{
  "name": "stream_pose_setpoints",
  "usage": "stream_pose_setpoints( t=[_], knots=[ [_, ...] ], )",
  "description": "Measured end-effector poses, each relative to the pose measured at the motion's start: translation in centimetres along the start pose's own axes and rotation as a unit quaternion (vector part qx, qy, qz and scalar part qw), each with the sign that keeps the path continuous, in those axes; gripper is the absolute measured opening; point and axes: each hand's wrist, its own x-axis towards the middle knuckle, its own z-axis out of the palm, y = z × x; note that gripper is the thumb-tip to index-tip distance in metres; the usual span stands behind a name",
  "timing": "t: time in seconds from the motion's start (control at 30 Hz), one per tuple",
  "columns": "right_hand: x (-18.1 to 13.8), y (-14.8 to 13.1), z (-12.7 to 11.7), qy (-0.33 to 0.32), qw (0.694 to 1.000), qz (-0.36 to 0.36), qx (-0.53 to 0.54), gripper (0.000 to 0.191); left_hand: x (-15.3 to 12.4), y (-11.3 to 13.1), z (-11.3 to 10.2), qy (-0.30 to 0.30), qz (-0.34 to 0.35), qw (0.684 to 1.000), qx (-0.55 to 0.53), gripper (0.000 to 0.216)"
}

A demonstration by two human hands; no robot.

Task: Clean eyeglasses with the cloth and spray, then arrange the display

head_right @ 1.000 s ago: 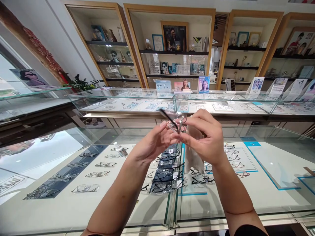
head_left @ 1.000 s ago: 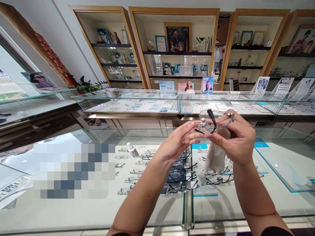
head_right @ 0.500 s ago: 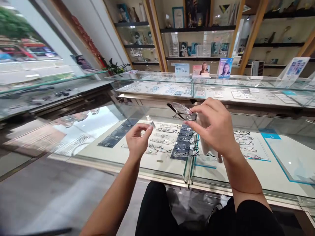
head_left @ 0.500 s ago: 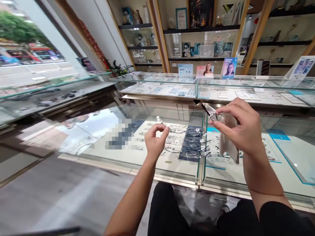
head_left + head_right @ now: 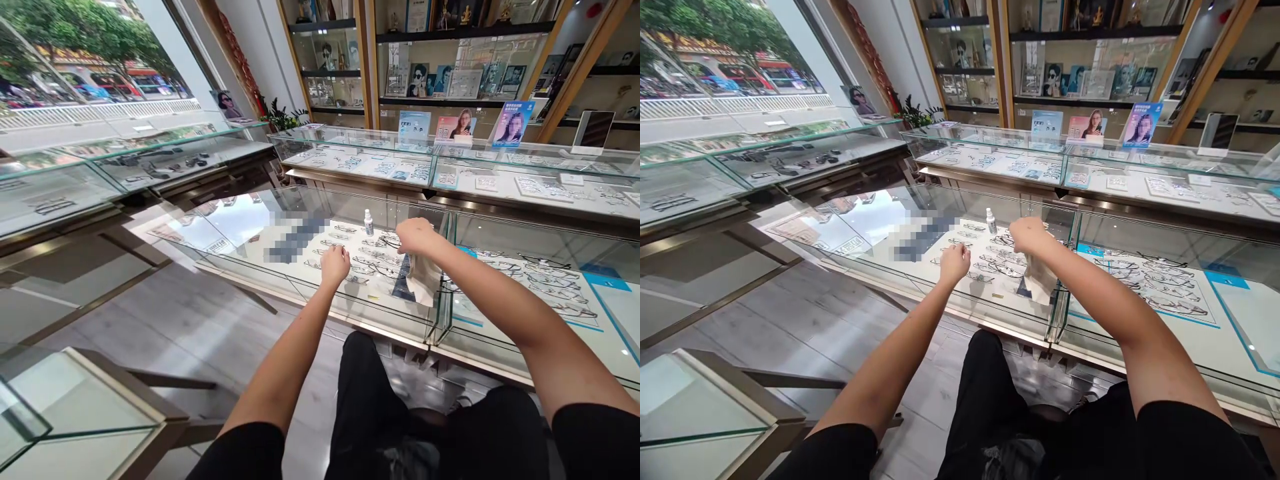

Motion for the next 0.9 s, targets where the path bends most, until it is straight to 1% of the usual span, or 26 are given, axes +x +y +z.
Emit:
stream_pose_setpoints(
  t=[0.1, 0.2, 0.33, 0.47, 0.57, 0.7, 0.8, 0.9],
  knots=[
    [2.8, -0.9, 1.4, -0.021, 1.000, 0.009, -0.001, 0.044, 0.1, 0.2, 0.3, -0.008, 0.006, 0.999, 0.040, 0.023],
    [4.7, -1.0, 2.8, -0.034, 0.999, 0.020, 0.000, 0.049, 0.1, 0.3, 0.4, -0.012, 0.014, 0.998, 0.064, 0.027],
    [6.1, -0.6, 4.3, -0.047, 0.998, 0.033, 0.002, 0.056, 0.0, 0.5, 0.6, -0.016, 0.023, 0.996, 0.081, 0.028],
    [6.8, -0.3, 5.3, -0.054, 0.998, 0.043, 0.013, 0.057, -0.1, 0.7, 0.6, -0.019, 0.026, 0.995, 0.091, 0.028],
    [7.0, -0.2, 5.6, -0.057, 0.997, 0.047, 0.026, 0.055, -0.2, 0.8, 0.5, -0.019, 0.026, 0.995, 0.096, 0.028],
    [7.2, 0.6, 4.9, -0.055, 0.996, 0.058, 0.050, 0.052, -0.3, 0.8, 0.6, -0.018, 0.025, 0.995, 0.099, 0.028],
    [7.7, 1.5, 4.2, -0.045, 0.994, 0.078, 0.068, 0.043, -0.3, 0.7, 0.7, -0.018, 0.026, 0.994, 0.101, 0.029],
    [8.3, 1.8, 4.4, -0.037, 0.991, 0.102, 0.080, 0.037, -0.3, 0.6, 0.8, -0.016, 0.027, 0.994, 0.106, 0.030]
  ],
)
